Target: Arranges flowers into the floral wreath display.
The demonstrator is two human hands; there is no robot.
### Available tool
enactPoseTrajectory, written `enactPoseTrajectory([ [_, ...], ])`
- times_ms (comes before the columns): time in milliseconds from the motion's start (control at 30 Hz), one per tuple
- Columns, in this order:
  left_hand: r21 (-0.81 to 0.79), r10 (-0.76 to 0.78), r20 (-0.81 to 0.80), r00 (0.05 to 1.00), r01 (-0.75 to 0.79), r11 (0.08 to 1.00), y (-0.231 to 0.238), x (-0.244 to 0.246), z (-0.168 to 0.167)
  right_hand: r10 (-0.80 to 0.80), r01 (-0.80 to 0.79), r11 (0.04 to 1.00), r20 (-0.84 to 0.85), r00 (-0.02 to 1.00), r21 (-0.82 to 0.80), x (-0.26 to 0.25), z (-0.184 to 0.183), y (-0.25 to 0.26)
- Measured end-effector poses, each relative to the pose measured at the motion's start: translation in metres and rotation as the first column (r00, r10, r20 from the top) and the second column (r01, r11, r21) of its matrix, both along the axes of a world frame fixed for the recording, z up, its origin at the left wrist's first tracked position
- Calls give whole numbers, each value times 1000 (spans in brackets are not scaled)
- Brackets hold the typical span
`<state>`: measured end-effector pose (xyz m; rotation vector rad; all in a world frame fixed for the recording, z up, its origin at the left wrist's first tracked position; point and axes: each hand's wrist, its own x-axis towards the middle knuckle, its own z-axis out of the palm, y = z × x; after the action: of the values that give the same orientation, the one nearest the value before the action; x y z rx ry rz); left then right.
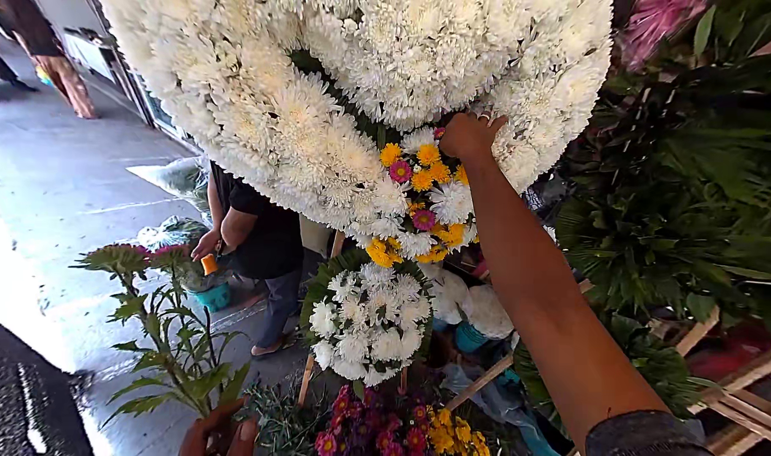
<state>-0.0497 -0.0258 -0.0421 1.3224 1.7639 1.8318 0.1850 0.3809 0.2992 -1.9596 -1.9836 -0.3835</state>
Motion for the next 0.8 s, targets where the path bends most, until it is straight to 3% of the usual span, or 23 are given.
enactPoseTrajectory([
  [133,9,5,73,997,-6,1000,-4,7,7,11,-10,999,42,999,-33,10,8,-7],
  [200,38,80,99,992,-84,996,-11,11,9,141,-141,990,41,989,-7,17,12,-25],
  [267,78,127,77,989,-133,988,-14,7,3,382,-374,922,-73,921,104,20,8,-60],
  [333,90,131,47,990,-135,987,-15,7,-3,590,-539,805,-228,775,248,14,-14,-106],
  [367,92,128,35,991,-131,987,-14,9,-4,686,-616,727,-327,650,302,6,-34,-133],
  [433,100,106,36,994,-109,989,-11,15,-4,803,-795,502,-525,282,340,-20,-81,-181],
  [467,107,80,43,996,-84,991,-11,19,-3,777,-853,411,-613,144,321,-38,-107,-195],
  [500,123,43,53,998,-49,991,-10,22,-2,715,-891,364,-694,82,270,-56,-132,-203],
  [600,155,-96,103,990,79,985,-8,30,4,300,-947,311,-954,13,84,-105,-189,-206],
  [667,161,-188,203,961,156,974,-10,31,6,-38,-935,319,-984,-175,154,-122,-208,-208],
  [700,186,-247,272,930,201,962,-9,30,7,-124,-908,358,-952,-278,218,-122,-211,-209],
  [800,357,-417,452,788,268,895,4,20,4,-115,-851,378,-894,-434,364,-102,-218,-211],
])
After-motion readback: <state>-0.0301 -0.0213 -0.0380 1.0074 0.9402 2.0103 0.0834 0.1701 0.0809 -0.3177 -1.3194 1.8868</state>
